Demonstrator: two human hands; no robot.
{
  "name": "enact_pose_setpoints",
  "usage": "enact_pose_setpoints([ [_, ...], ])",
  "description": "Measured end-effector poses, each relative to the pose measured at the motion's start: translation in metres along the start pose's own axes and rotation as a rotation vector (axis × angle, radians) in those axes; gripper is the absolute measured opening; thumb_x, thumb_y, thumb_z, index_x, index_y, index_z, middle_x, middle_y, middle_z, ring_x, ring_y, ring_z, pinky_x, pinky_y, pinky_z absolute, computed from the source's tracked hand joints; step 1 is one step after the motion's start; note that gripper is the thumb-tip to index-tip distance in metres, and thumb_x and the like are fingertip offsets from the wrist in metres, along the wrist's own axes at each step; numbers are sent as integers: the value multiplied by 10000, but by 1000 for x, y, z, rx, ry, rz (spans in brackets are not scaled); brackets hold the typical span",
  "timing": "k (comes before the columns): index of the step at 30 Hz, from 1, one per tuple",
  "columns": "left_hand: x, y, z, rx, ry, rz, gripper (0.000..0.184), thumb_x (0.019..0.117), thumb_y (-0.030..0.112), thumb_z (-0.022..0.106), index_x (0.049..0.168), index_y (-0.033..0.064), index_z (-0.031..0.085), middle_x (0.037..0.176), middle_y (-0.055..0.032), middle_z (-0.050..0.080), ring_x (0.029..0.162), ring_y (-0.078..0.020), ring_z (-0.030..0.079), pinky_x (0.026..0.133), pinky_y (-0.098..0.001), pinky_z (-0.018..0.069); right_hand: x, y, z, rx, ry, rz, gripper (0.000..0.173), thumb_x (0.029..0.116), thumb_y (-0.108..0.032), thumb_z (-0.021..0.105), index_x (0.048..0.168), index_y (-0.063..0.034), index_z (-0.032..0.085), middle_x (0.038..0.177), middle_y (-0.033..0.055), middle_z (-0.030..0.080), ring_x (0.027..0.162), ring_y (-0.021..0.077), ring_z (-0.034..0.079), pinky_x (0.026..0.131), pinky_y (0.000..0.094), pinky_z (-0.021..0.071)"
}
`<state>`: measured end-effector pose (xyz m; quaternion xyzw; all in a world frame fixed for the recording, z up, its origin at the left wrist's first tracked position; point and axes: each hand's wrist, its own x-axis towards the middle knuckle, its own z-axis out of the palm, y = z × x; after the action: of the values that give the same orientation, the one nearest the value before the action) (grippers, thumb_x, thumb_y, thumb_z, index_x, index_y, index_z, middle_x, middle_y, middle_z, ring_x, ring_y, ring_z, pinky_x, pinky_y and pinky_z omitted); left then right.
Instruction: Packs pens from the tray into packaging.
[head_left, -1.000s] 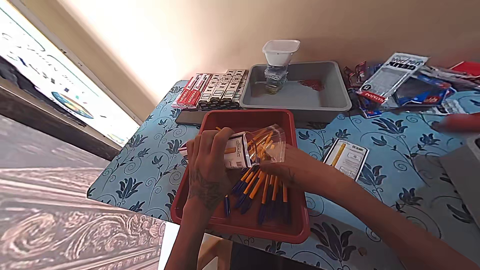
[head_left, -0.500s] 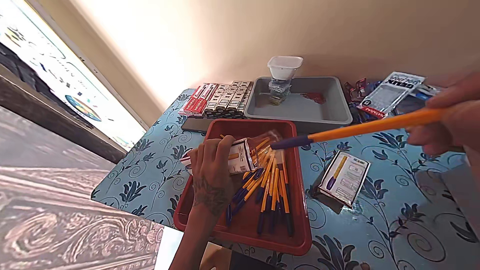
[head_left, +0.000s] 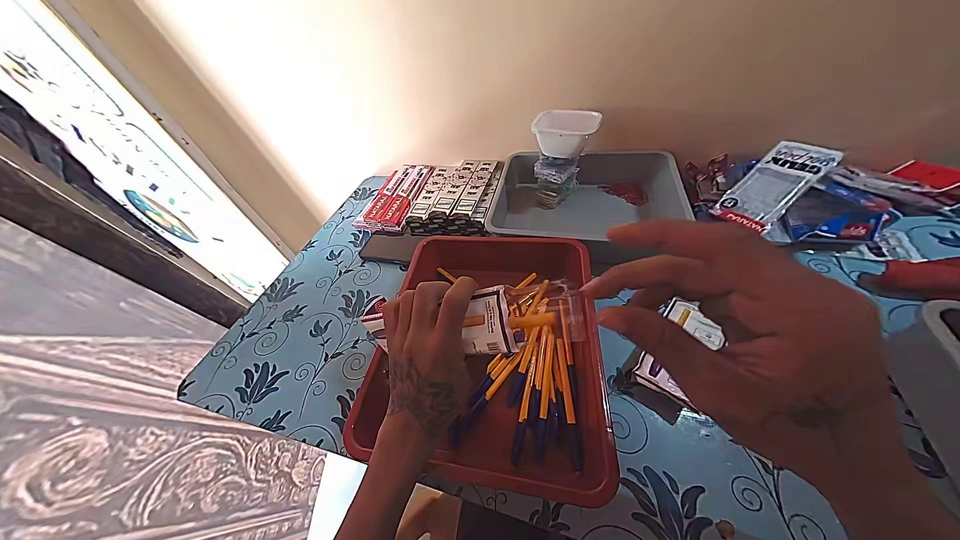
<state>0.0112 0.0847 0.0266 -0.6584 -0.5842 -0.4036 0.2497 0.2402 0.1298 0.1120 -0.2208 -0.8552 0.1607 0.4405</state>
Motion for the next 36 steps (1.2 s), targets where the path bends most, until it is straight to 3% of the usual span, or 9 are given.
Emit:
enact_pose_setpoints([
  [5, -2, -2, -2, -94, 61, -63, 497, 775, 206, 798, 1180, 3, 595, 1018, -194, 638, 945, -344, 611, 829, -477, 447, 0, 9, -8, -30, 61, -29, 167, 977, -199, 634, 1060, -63, 683, 881, -92, 689, 801, -86, 638, 727, 72, 543],
  [9, -2, -4, -3, -238, 162, -152, 527, 843, 228, 793, 1222, -18, 523, 1070, -185, 632, 1005, -233, 611, 898, -348, 487, -4, 35, 15, -129, -241, -33, 126, 936, -176, 617, 964, -113, 722, 772, -57, 669, 677, -17, 620, 612, 144, 523],
  [12, -2, -4, -3, -267, 149, -132, 555, 823, 226, 799, 1226, -25, 511, 1075, -197, 630, 1007, -252, 607, 888, -366, 483, -7, 55, 44, -181, -623, 4, 156, 926, -24, 662, 1030, -69, 769, 931, 106, 710, 876, 257, 699, 771, 421, 575],
  [15, -2, -2, -2, -239, 139, -93, 519, 820, 239, 796, 1197, 1, 531, 1051, -188, 653, 978, -286, 626, 854, -412, 485, -1, 65, 65, -256, -917, 175, 290, 972, -16, 622, 1236, -69, 729, 1136, 205, 678, 1117, 386, 628, 966, 539, 484],
  [17, -3, -1, -2, -249, 133, -84, 479, 831, 232, 783, 1186, 19, 543, 1026, -165, 636, 958, -277, 604, 853, -405, 460, 5, 71, 73, -292, -995, 256, 214, 996, -68, 624, 1179, -27, 728, 1176, 234, 668, 1202, 415, 588, 1017, 580, 443],
  [25, -6, -3, -2, -314, 172, -7, 406, 848, 253, 723, 1164, 72, 544, 1036, -122, 608, 1003, -241, 584, 937, -360, 433, 4, 79, 71, -323, -924, 70, 210, 965, -90, 668, 1158, -22, 715, 1127, 220, 665, 1119, 398, 619, 984, 552, 453],
  [30, -8, -7, -2, -340, 209, -2, 384, 896, 295, 695, 1190, 118, 522, 1071, -75, 568, 1034, -189, 553, 948, -301, 417, 16, 67, 20, -248, -467, -102, 157, 966, -184, 611, 1028, -92, 722, 805, 31, 664, 708, 163, 668, 621, 359, 561],
  [32, -8, -7, -1, -333, 211, -3, 399, 884, 290, 708, 1187, 107, 527, 1060, -87, 572, 1020, -201, 558, 942, -315, 420, 22, 55, -6, -331, -303, -58, 253, 1030, -254, 532, 1106, -125, 735, 862, -14, 658, 725, 61, 618, 632, 229, 521],
  [36, -7, -7, 1, -279, 199, -18, 398, 891, 280, 711, 1190, 94, 526, 1060, -106, 582, 1005, -218, 567, 929, -333, 432, 16, 35, -55, -399, -193, 29, 419, 1038, -264, 471, 1411, -123, 597, 1028, 24, 635, 798, 54, 576, 672, 205, 483],
])
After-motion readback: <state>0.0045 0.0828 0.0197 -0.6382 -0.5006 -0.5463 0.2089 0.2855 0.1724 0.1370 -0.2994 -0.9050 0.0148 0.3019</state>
